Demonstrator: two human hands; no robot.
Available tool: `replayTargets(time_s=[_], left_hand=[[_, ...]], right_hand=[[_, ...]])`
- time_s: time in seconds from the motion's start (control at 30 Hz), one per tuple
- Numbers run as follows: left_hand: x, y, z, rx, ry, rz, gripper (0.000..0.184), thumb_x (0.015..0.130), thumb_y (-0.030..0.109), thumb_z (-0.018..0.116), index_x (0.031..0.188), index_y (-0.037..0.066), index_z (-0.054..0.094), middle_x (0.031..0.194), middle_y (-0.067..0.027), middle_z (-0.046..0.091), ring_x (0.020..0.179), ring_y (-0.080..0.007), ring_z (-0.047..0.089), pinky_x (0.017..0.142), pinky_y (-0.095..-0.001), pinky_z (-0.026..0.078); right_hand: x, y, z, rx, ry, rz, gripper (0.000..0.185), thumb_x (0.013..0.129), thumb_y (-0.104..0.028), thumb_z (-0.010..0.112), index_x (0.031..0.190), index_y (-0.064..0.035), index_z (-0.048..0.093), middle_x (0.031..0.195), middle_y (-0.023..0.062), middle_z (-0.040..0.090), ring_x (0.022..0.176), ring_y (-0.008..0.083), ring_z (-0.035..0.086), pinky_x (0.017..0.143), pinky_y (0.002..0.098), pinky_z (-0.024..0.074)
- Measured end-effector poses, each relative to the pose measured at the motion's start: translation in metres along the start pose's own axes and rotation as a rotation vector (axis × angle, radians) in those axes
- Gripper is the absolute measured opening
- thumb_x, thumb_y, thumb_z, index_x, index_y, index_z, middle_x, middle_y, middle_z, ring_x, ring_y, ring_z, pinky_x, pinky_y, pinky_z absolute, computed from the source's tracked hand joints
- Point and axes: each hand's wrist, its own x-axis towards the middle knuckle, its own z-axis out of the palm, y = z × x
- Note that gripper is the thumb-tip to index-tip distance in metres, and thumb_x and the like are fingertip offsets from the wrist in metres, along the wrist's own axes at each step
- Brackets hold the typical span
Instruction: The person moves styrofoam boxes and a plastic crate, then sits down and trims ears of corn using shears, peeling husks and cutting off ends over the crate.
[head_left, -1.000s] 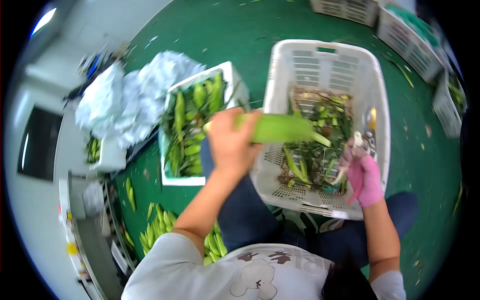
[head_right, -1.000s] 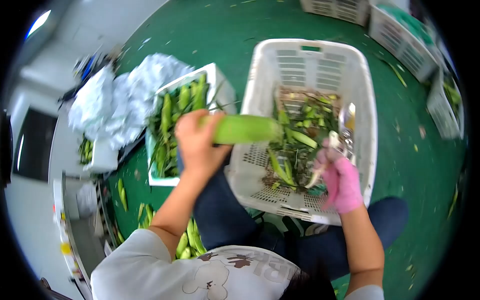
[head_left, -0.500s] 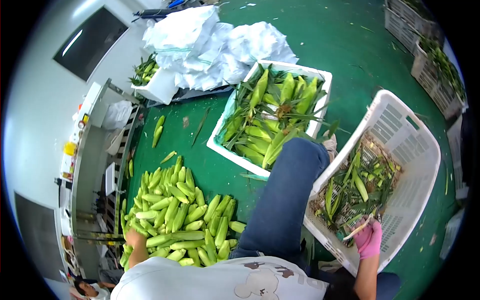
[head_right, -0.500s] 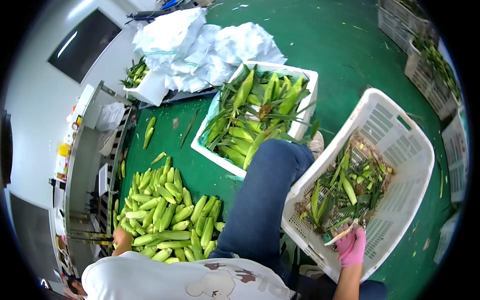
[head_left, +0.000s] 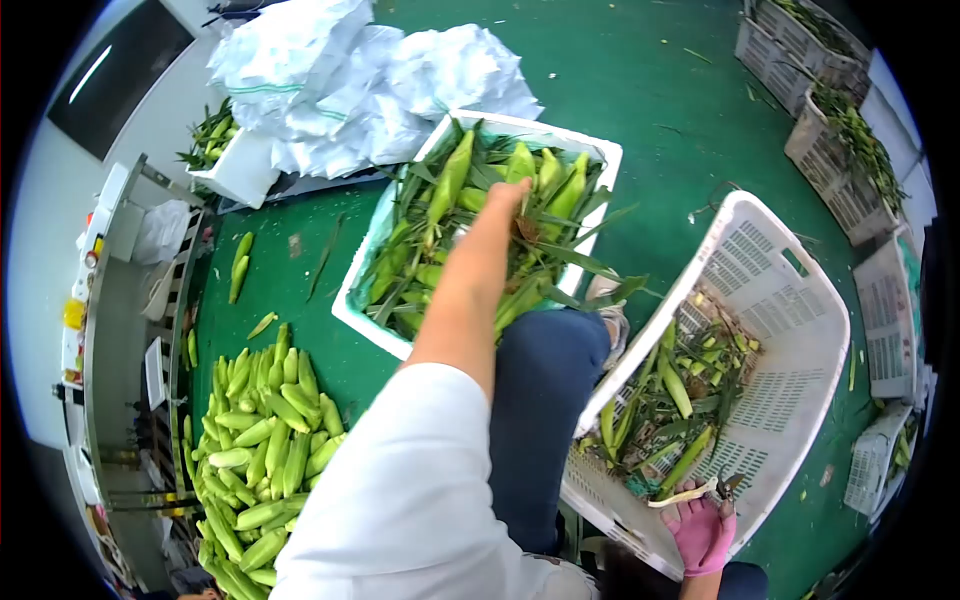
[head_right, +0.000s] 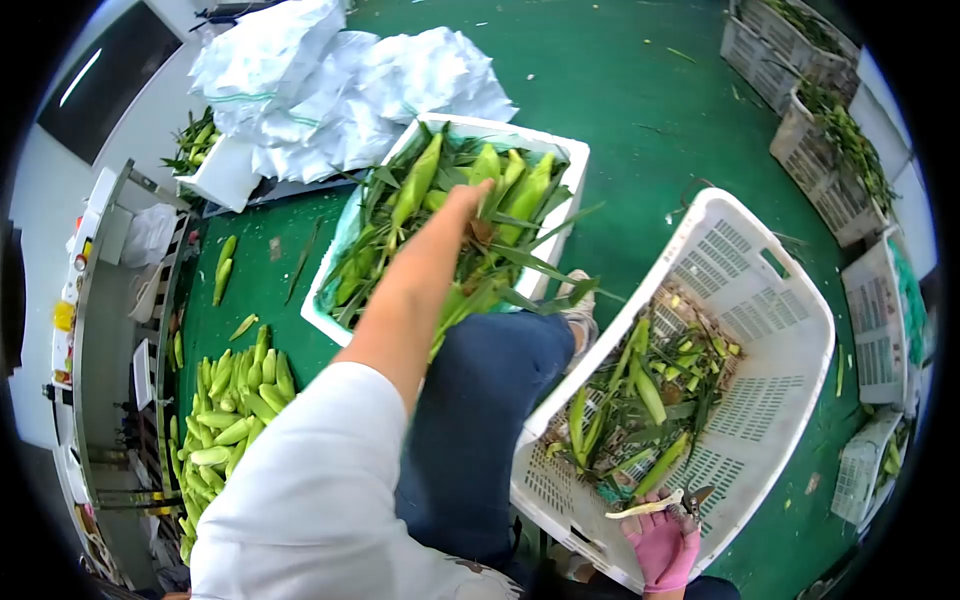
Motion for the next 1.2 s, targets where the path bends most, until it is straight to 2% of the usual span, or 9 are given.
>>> replayTargets(time_s=[0.03, 0.1, 0.17, 0.37, 0.53, 0.77, 0.87, 1.07, 1.2], left_hand=[[0.008, 0.002, -0.004, -0.398, -0.308, -0.115, 0.076, 0.089, 0.068, 0.05, 0.119, 0.0, 0.065, 0.127, -0.0189, 0.064, 0.113, -0.0351, 0.062, 0.094, -0.0489, 0.047], [-0.028, 0.041, -0.028, -0.163, -0.532, -0.171, 0.064, 0.088, 0.058, 0.062, 0.128, 0.008, 0.06, 0.118, -0.0136, 0.068, 0.097, -0.0326, 0.066, 0.083, -0.0483, 0.05], [-0.137, 0.07, -0.035, -0.245, -0.318, -0.187, 0.065, 0.088, 0.05, 0.068, 0.136, 0.009, 0.053, 0.105, -0.0108, 0.069, 0.093, -0.028, 0.066, 0.08, -0.0419, 0.052], [-0.291, 0.087, 0.008, -0.023, -0.508, 0.954, 0.071, 0.089, 0.026, 0.072, 0.146, 0.002, 0.039, 0.127, -0.012, 0.058, 0.118, -0.0217, 0.055, 0.101, -0.0354, 0.043], [-0.434, 0.095, 0.075, 0.462, -0.762, 1.269, 0.061, 0.09, 0.026, 0.067, 0.141, 0.002, 0.044, 0.128, -0.0178, 0.055, 0.12, -0.0301, 0.055, 0.104, -0.037, 0.04], [-0.461, 0.042, 0.173, 0.398, -0.801, 0.939, 0.056, 0.086, 0.024, 0.073, 0.133, 0.0, 0.054, 0.119, -0.0176, 0.063, 0.109, -0.0283, 0.063, 0.095, -0.0346, 0.048], [-0.453, 0.032, 0.188, 0.445, -0.787, 0.897, 0.059, 0.083, 0.029, 0.078, 0.13, 0.0, 0.057, 0.115, -0.016, 0.065, 0.105, -0.0276, 0.064, 0.092, -0.0349, 0.049], [-0.452, 0.03, 0.183, 0.716, -0.496, 1.339, 0.065, 0.073, 0.028, 0.085, 0.126, 0.003, 0.059, 0.105, -0.0127, 0.066, 0.092, -0.0281, 0.067, 0.082, -0.0348, 0.053], [-0.45, 0.029, 0.183, 0.761, -0.426, 1.489, 0.066, 0.068, 0.029, 0.086, 0.125, 0.007, 0.061, 0.1, -0.0127, 0.065, 0.087, -0.0307, 0.067, 0.076, -0.0367, 0.055]], right_hand=[[-0.005, -0.001, -0.006, -0.032, -0.008, -0.018, 0.067, 0.08, -0.045, 0.072, 0.132, -0.0085, 0.053, 0.131, 0.011, 0.056, 0.124, 0.0282, 0.051, 0.098, 0.0556, 0.045], [-0.005, -0.008, -0.009, -0.051, -0.028, -0.081, 0.063, 0.078, -0.033, 0.073, 0.132, -0.0071, 0.051, 0.127, 0.0106, 0.057, 0.123, 0.0273, 0.052, 0.099, 0.0473, 0.0473], [-0.001, -0.017, -0.011, -0.141, -0.065, -0.17, 0.063, 0.075, -0.029, 0.073, 0.131, -0.0075, 0.052, 0.126, 0.011, 0.057, 0.122, 0.0277, 0.053, 0.099, 0.0455, 0.0471], [0.013, -0.05, 0.02, -0.493, -0.041, -0.281, 0.066, 0.075, -0.011, 0.064, 0.137, 0.0, 0.045, 0.122, 0.011, 0.06, 0.118, 0.0253, 0.057, 0.104, 0.0364, 0.0414], [-0.009, -0.079, 0.044, -0.836, 0.107, -0.479, 0.06, 0.08, -0.029, 0.071, 0.129, -0.0041, 0.046, 0.108, 0.0076, 0.053, 0.1, 0.0189, 0.052, 0.09, 0.0308, 0.0433], [-0.011, -0.093, -0.026, -0.937, 0.235, -0.64, 0.084, 0.076, -0.03, 0.075, 0.142, 0.0055, 0.035, 0.13, 0.0213, 0.054, 0.116, 0.0258, 0.055, 0.099, 0.0351, 0.0433], [-0.034, -0.106, -0.011, -0.744, 0.271, -0.327, 0.087, 0.076, -0.03, 0.075, 0.143, 0.007, 0.034, 0.131, 0.0218, 0.054, 0.117, 0.0267, 0.053, 0.104, 0.0344, 0.0392], [-0.003, -0.092, -0.033, -0.834, 0.131, -0.408, 0.088, 0.077, -0.023, 0.074, 0.145, 0.0078, 0.027, 0.129, 0.0224, 0.054, 0.087, 0.0209, 0.064, 0.059, 0.0288, 0.054], [0.004, -0.084, -0.03, -0.89, 0.207, -0.511, 0.069, 0.077, -0.02, 0.071, 0.135, 0.004, 0.041, 0.106, 0.0176, 0.062, 0.083, 0.0258, 0.064, 0.071, 0.035, 0.0529]])
